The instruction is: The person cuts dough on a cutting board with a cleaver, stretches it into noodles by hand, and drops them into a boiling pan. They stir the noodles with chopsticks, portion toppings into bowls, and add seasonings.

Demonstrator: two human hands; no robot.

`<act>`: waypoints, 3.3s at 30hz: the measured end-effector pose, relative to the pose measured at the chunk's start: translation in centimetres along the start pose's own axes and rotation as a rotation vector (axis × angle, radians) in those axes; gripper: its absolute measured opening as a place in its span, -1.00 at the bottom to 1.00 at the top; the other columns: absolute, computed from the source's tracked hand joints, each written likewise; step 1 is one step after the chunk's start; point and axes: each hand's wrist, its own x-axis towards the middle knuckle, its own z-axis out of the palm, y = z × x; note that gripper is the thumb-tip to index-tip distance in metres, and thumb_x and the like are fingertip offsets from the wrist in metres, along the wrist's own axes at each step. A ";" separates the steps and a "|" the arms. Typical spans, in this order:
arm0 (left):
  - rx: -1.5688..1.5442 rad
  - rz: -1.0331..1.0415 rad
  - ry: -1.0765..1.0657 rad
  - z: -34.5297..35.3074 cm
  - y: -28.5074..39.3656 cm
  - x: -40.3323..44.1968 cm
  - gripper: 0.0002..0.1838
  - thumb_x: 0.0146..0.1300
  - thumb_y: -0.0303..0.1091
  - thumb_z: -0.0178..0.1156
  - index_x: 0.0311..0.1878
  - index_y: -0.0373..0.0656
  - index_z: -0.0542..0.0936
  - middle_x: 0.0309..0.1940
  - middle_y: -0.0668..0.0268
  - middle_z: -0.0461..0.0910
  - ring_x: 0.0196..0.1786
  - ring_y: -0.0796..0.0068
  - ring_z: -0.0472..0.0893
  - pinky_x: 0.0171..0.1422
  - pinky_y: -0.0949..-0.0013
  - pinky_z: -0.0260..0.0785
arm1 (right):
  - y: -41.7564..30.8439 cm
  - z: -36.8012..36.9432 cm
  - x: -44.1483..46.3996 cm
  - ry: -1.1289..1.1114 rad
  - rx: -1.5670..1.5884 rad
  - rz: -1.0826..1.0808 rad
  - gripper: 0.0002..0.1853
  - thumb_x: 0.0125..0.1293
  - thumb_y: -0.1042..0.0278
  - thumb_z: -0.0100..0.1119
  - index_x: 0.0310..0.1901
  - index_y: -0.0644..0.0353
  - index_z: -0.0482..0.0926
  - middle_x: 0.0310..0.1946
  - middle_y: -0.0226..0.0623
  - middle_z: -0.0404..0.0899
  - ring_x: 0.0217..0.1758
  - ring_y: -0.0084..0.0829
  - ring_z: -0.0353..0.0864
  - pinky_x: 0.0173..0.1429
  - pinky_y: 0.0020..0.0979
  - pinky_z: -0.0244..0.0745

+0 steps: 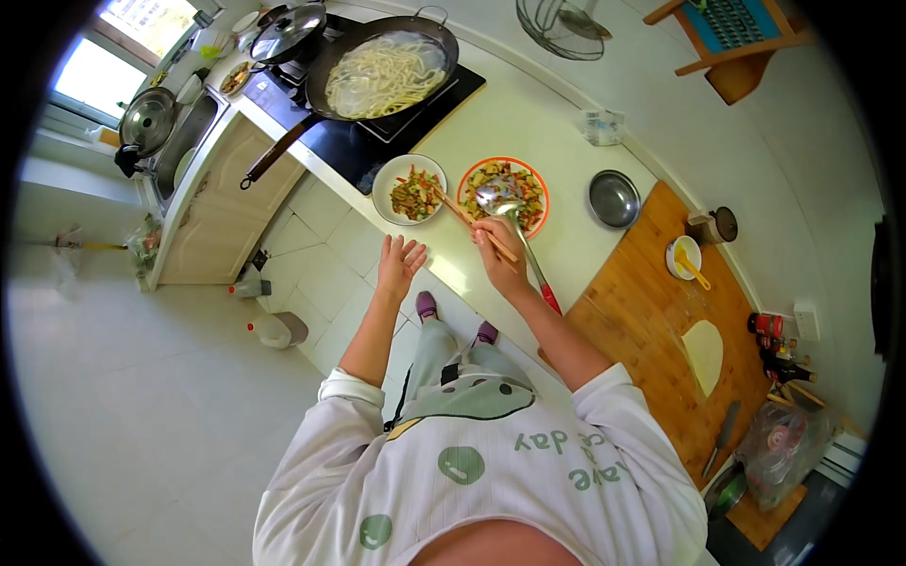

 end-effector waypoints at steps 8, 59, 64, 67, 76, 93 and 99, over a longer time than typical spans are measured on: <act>0.016 -0.119 -0.202 -1.1 3.5 5.6 -0.20 0.35 -0.33 0.04 0.45 0.10 -0.28 0.05 -0.07 0.43 -0.03 0.12 0.59 0.02 0.17 0.51 | 2.7 7.2 3.2 -0.263 -0.378 -0.193 -0.80 0.19 0.54 0.10 -0.13 0.31 0.52 -0.30 -0.09 0.53 -0.23 -0.11 0.54 -0.16 -0.27 0.45; 0.390 0.163 -0.296 11.1 8.8 0.1 -0.63 0.36 -0.35 0.01 0.18 -0.27 0.42 0.03 0.21 0.55 0.04 0.41 0.55 0.11 0.35 0.40 | 9.9 -19.7 18.9 0.215 -0.702 0.011 -0.68 0.39 0.16 0.01 -0.22 0.31 0.53 -0.52 -0.38 0.51 -0.42 -0.56 0.46 -0.32 -0.47 0.37; 0.294 0.047 -0.473 14.1 4.8 -0.8 -0.49 0.38 -0.28 -0.01 0.35 -0.24 0.22 0.23 0.22 0.38 0.23 0.43 0.39 0.24 0.35 0.28 | -1.8 -9.8 14.5 -0.002 -0.845 0.236 -0.69 0.41 0.20 -0.10 -0.25 0.31 0.49 -0.47 0.07 0.53 -0.42 0.02 0.53 -0.32 -0.13 0.39; 0.187 -0.020 -0.519 13.9 4.4 -0.2 -0.44 0.40 -0.25 -0.02 0.38 -0.25 0.14 0.26 0.25 0.33 0.27 0.44 0.32 0.29 0.33 0.22 | -4.4 -3.7 13.2 -0.151 -0.795 0.114 -0.72 0.41 0.22 -0.09 -0.32 0.29 0.43 -0.59 0.04 0.48 -0.52 0.07 0.48 -0.45 -0.10 0.34; 0.125 -0.111 -0.461 11.2 7.5 0.0 -0.45 0.40 -0.22 -0.09 0.42 -0.10 0.12 0.21 0.31 0.34 0.17 0.45 0.39 0.21 0.35 0.26 | -5.4 4.4 13.1 -0.425 -0.993 0.048 -0.81 0.38 0.31 -0.06 -0.35 0.23 0.34 -0.65 -0.02 0.46 -0.57 0.04 0.49 -0.50 -0.08 0.34; 0.287 0.255 -0.460 9.4 7.7 1.6 -0.45 0.35 -0.50 -0.12 0.39 -0.13 0.05 0.19 0.23 0.33 0.17 0.46 0.34 0.28 0.40 0.16 | -3.9 6.9 10.9 -0.299 -0.948 0.241 -0.80 0.39 0.28 -0.10 -0.26 0.25 0.38 -0.49 0.09 0.52 -0.43 0.13 0.51 -0.38 -0.02 0.37; 0.320 0.036 -0.452 9.2 7.1 2.1 -0.45 0.37 -0.47 -0.13 0.41 -0.14 0.02 0.24 0.20 0.28 0.26 0.45 0.29 0.34 0.40 0.09 | -3.2 6.2 9.7 -0.293 -0.968 0.262 -0.79 0.39 0.27 -0.09 -0.26 0.25 0.40 -0.47 0.10 0.52 -0.43 0.12 0.51 -0.38 -0.03 0.38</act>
